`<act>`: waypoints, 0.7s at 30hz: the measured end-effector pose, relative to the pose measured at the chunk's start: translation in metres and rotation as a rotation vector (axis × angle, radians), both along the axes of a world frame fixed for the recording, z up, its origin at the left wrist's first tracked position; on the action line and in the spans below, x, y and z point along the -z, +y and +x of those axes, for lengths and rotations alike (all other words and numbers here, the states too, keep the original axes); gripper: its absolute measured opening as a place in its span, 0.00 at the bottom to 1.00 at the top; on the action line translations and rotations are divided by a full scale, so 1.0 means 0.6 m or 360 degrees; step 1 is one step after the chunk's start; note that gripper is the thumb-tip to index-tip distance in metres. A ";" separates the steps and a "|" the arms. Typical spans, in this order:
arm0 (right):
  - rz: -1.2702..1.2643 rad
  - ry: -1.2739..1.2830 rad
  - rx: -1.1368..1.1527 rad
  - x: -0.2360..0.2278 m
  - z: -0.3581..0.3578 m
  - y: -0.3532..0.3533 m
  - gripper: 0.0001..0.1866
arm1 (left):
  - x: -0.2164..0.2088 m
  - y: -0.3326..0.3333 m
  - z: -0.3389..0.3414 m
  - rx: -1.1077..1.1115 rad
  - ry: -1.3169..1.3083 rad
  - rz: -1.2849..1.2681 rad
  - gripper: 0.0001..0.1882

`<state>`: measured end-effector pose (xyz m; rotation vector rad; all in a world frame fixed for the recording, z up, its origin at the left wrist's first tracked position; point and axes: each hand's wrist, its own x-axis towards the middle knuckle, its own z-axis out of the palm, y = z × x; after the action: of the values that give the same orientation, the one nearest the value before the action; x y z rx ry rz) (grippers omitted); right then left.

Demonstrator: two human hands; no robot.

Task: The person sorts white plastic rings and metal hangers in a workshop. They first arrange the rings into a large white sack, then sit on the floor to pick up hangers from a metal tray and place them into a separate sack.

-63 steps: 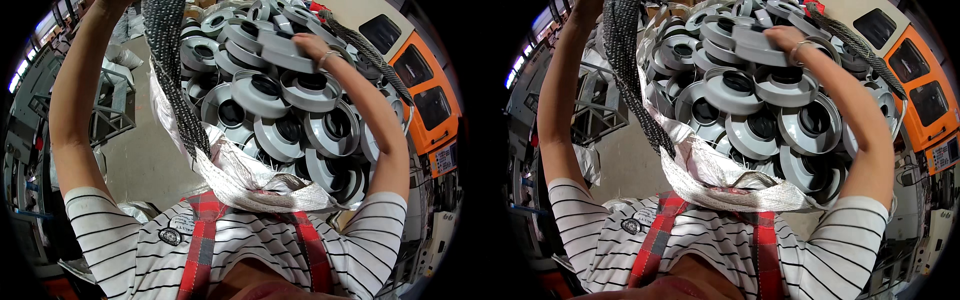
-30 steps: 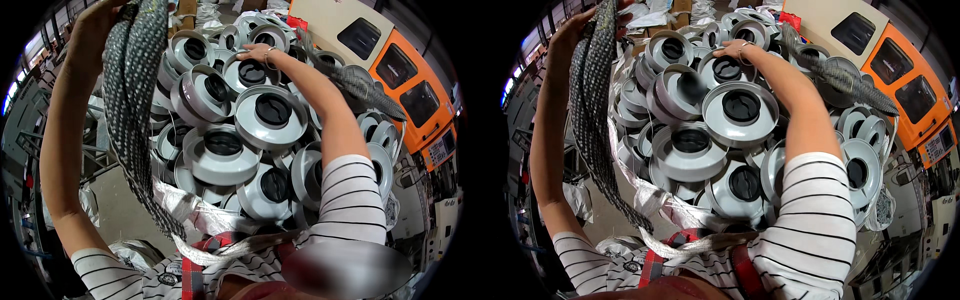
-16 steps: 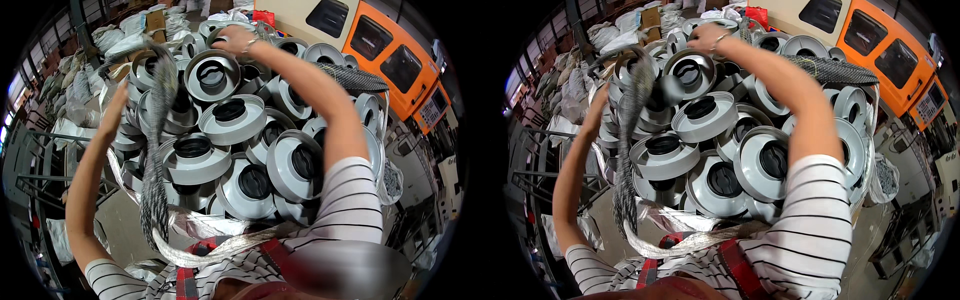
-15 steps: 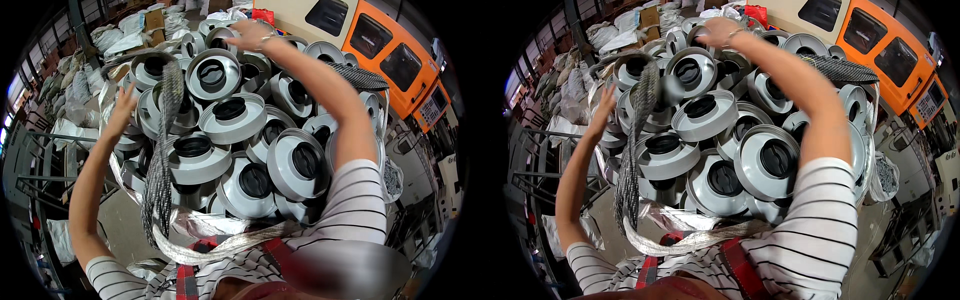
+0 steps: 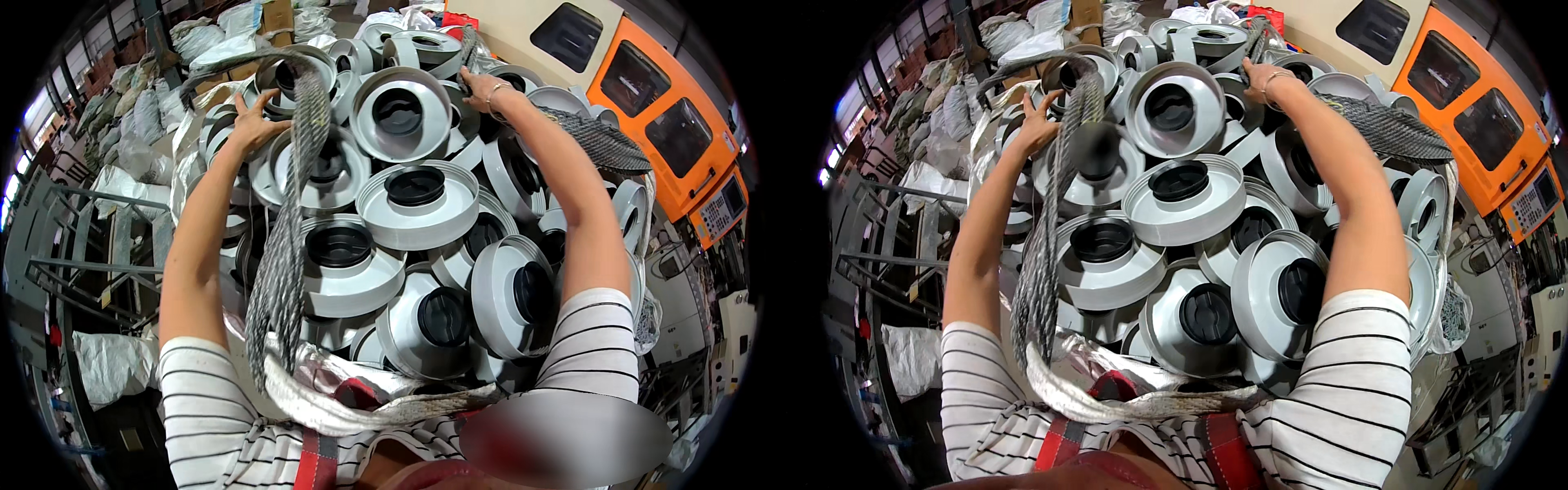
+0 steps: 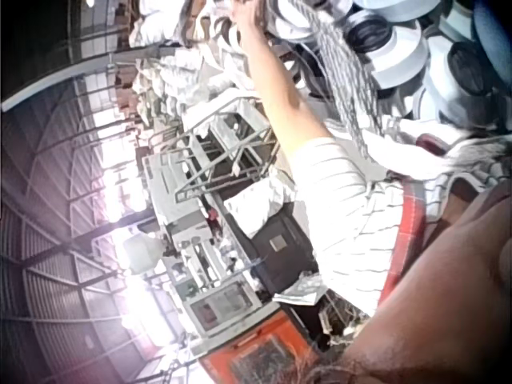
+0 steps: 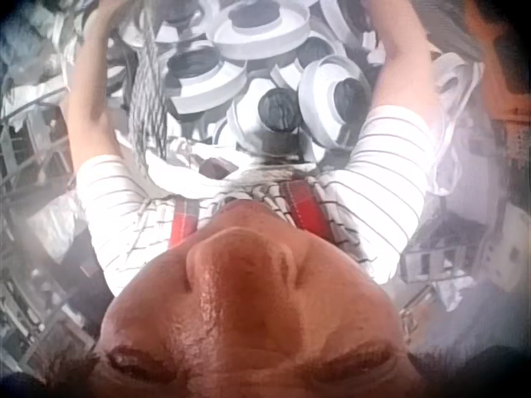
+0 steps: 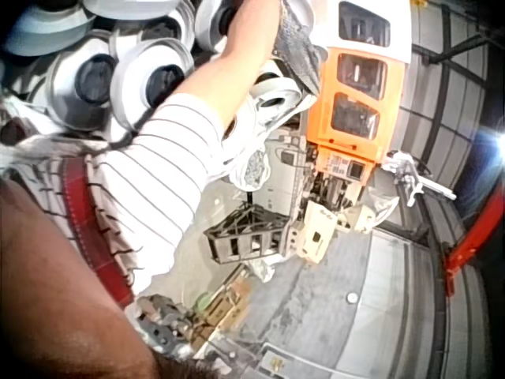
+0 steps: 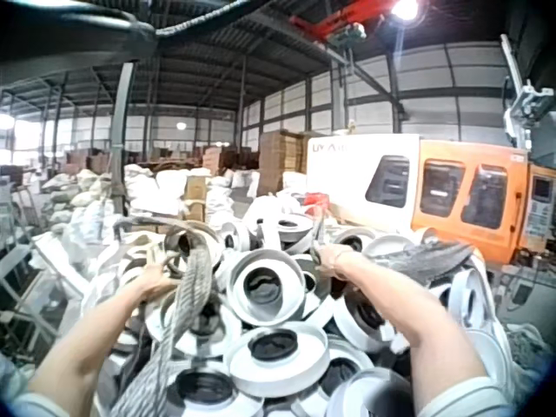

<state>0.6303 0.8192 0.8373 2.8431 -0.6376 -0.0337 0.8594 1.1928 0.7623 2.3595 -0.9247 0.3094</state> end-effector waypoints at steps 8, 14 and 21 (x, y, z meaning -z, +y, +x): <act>-0.0161 -0.0026 -0.0164 -0.036 -0.030 0.028 0.24 | 0.013 0.004 0.071 -0.0029 0.0159 0.0334 0.51; -0.0260 -0.0603 -0.0059 -0.251 -0.187 0.075 0.14 | -0.032 0.079 -0.034 0.0362 0.0284 0.0145 0.37; -0.0707 -0.0834 0.0099 -0.141 -0.331 -0.005 0.18 | -0.033 0.148 -0.233 0.0941 0.0500 0.0139 0.30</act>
<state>0.4316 0.8163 0.9217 2.3917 -0.7196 0.7633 0.7198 1.2818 0.7819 2.0058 -1.4277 -0.3301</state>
